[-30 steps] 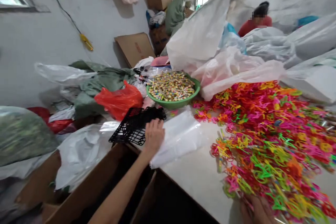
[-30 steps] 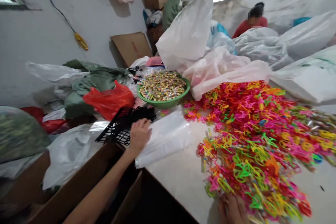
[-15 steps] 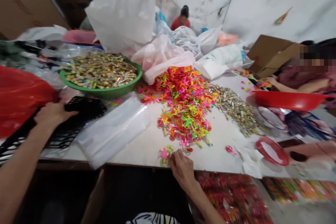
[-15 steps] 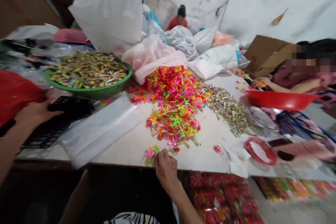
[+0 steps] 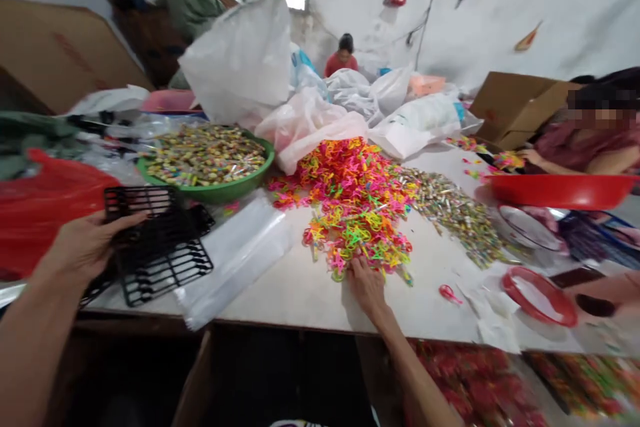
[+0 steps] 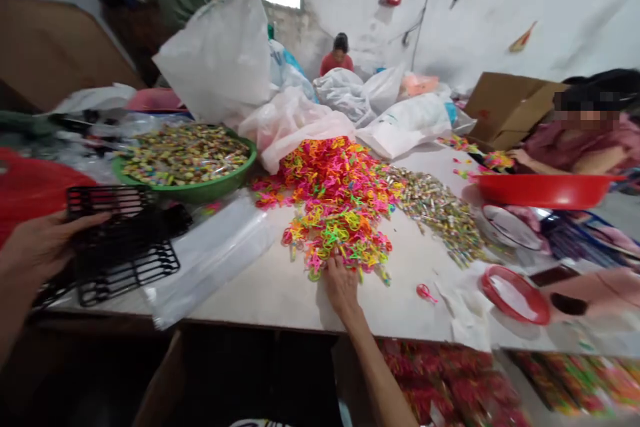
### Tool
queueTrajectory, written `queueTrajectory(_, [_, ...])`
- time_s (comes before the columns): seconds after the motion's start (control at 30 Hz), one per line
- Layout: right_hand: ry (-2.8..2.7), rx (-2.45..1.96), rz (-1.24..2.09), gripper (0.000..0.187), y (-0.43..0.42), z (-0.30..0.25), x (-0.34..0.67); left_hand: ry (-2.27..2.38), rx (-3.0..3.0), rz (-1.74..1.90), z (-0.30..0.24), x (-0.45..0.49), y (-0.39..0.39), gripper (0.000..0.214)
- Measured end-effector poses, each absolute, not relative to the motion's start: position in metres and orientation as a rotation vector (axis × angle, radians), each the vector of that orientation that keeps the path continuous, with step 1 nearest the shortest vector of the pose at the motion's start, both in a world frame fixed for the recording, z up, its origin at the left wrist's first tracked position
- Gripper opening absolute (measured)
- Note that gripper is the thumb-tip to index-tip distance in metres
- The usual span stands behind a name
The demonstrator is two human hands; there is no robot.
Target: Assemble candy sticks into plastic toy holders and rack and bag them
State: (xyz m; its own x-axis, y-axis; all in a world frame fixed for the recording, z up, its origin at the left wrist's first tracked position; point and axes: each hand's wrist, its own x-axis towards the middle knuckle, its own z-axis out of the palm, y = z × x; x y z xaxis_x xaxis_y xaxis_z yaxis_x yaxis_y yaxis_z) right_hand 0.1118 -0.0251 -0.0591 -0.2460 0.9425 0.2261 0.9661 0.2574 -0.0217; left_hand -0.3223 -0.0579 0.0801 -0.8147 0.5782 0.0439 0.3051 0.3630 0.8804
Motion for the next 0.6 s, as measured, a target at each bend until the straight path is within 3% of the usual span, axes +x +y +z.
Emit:
queueTrajectory(0.13, [-2.27, -1.725, -0.091, 0.018, -0.039, -0.056, 0.101, 1.753, 0.538, 1.577, 0.062, -0.306, -0.082, 0.017])
queueTrajectory(0.2, [-2.21, -1.658, 0.052, 0.02, -0.045, -0.055, 0.091, 1.476, 0.516, 1.466, 0.046, -0.276, -0.087, 0.02])
queueTrajectory(0.4, [-2.124, -1.535, 0.398, 0.028, -0.037, -0.061, 0.065, 1.197, 0.525, 1.148, -0.017, -0.157, -0.05, 0.02])
queueTrajectory(0.6, [-2.059, -1.542, 0.536, 0.034, -0.033, -0.067, 0.076, 1.156, 0.437, 1.405, -0.048, -0.152, 0.008, 0.023])
